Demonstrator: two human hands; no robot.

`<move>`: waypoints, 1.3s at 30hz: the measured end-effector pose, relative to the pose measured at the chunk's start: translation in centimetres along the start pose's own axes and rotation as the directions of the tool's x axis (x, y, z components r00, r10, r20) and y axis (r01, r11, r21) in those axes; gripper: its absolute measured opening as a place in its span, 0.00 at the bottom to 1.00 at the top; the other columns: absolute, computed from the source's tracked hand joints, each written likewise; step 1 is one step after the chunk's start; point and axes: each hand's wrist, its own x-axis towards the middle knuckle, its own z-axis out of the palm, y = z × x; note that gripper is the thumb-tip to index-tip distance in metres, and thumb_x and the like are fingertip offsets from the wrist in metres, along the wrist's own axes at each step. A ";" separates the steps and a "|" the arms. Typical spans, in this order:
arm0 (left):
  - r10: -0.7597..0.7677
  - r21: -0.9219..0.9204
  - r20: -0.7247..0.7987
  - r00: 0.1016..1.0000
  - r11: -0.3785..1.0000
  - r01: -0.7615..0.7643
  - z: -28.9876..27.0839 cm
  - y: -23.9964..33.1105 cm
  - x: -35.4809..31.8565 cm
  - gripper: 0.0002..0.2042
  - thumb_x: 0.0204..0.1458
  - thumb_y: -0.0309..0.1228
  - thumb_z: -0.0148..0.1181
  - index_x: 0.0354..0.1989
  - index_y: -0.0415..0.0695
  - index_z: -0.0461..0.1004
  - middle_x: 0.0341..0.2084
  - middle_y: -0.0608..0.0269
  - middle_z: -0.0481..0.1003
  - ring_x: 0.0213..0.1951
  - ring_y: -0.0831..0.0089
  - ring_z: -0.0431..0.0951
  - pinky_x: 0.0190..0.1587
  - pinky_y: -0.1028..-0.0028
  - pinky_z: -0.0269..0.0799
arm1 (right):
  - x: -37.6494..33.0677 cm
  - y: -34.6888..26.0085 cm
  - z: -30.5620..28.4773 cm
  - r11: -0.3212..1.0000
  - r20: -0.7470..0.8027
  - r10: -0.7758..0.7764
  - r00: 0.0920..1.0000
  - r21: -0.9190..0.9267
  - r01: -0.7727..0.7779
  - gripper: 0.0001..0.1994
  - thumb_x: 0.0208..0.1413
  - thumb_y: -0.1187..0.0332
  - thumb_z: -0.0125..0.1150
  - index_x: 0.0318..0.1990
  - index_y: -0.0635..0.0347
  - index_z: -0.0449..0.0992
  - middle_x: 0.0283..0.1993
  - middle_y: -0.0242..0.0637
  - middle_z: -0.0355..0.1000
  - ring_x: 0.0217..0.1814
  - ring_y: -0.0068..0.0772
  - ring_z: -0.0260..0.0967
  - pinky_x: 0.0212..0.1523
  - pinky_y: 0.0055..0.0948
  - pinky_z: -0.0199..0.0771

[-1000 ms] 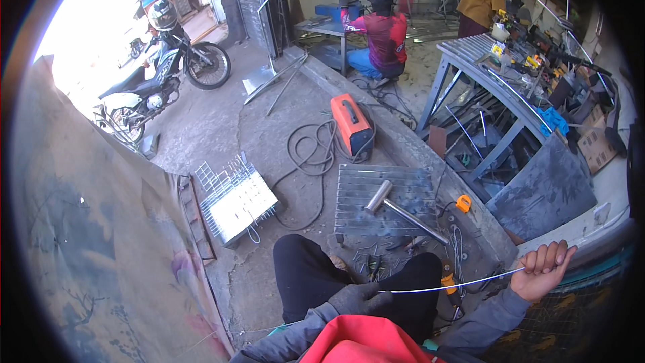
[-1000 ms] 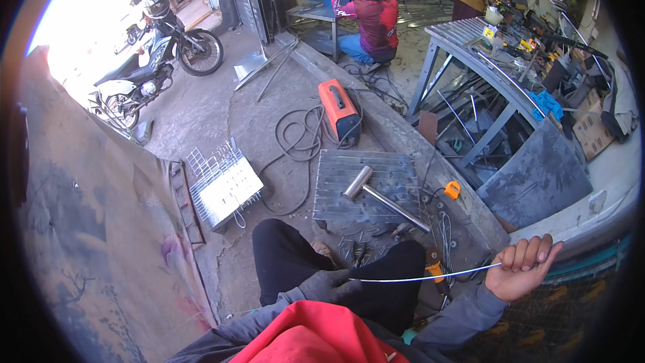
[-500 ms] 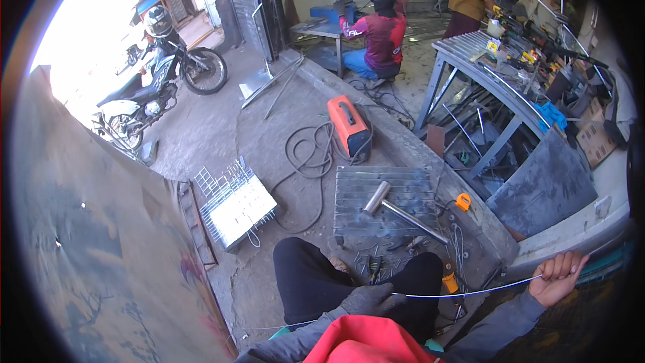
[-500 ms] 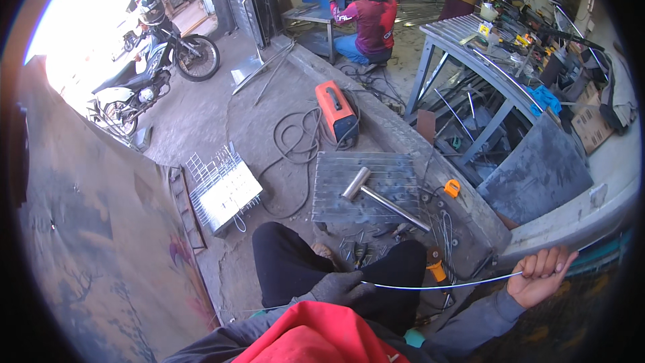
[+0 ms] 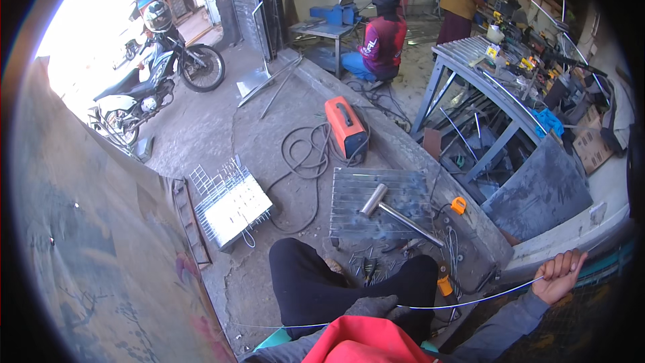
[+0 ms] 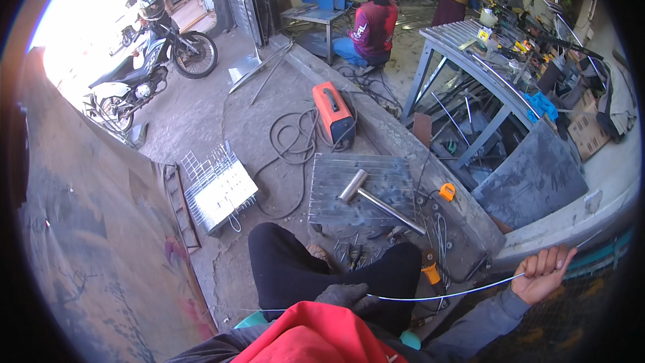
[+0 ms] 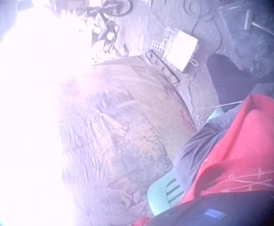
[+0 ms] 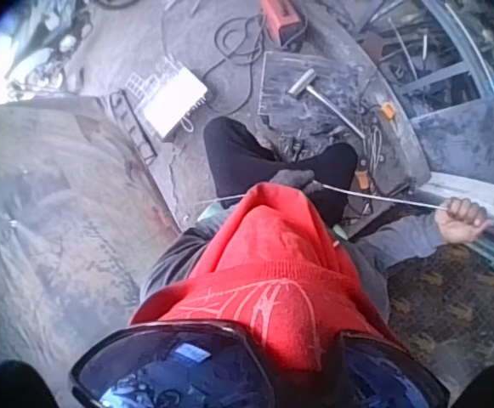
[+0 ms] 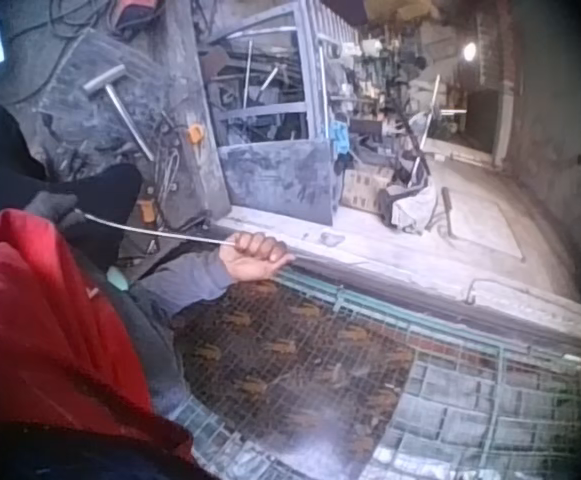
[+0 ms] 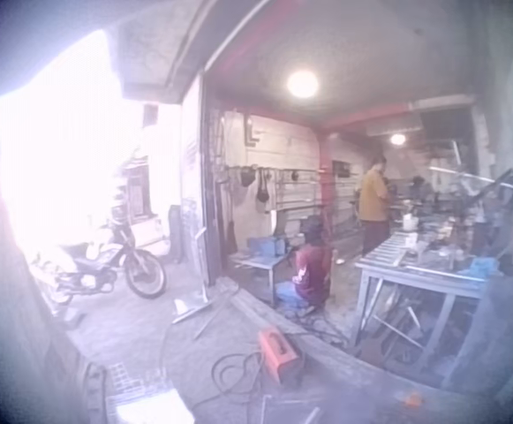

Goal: Straightening a piece of metal wire by hammering it against a flat metal plate on a workbench.

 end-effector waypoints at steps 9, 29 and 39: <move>0.027 -0.004 -0.021 0.999 1.000 -0.027 0.2 0.2 0.3 0.13 0.59 0.39 0.60 0.40 0.41 0.75 0.33 0.44 0.77 0.40 0.43 0.78 0.40 0.55 0.73 | 0.7 0.1 0.2 1.000 -0.088 0.006 0.996 0.008 -0.005 0.20 0.73 0.55 0.39 0.26 0.51 0.56 0.17 0.25 0.39 0.14 0.18 0.26 0.11 0.24 0.32; 0.070 0.000 -0.078 0.994 0.998 -0.070 0.2 -0.2 0.7 0.13 0.59 0.39 0.60 0.41 0.41 0.75 0.34 0.45 0.77 0.40 0.45 0.78 0.40 0.56 0.74 | 2.3 1.2 0.8 1.000 -0.206 0.023 0.978 -0.008 -0.025 0.20 0.73 0.54 0.41 0.25 0.49 0.56 0.16 0.23 0.39 0.13 0.17 0.26 0.10 0.21 0.31; 0.098 0.015 -0.105 0.990 0.995 -0.097 -0.3 -0.2 1.1 0.13 0.59 0.39 0.60 0.42 0.42 0.75 0.34 0.46 0.77 0.39 0.46 0.79 0.40 0.57 0.74 | 3.8 2.2 1.1 0.998 -0.279 0.065 0.958 0.007 -0.065 0.21 0.73 0.54 0.40 0.25 0.50 0.57 0.16 0.23 0.40 0.14 0.17 0.28 0.10 0.21 0.32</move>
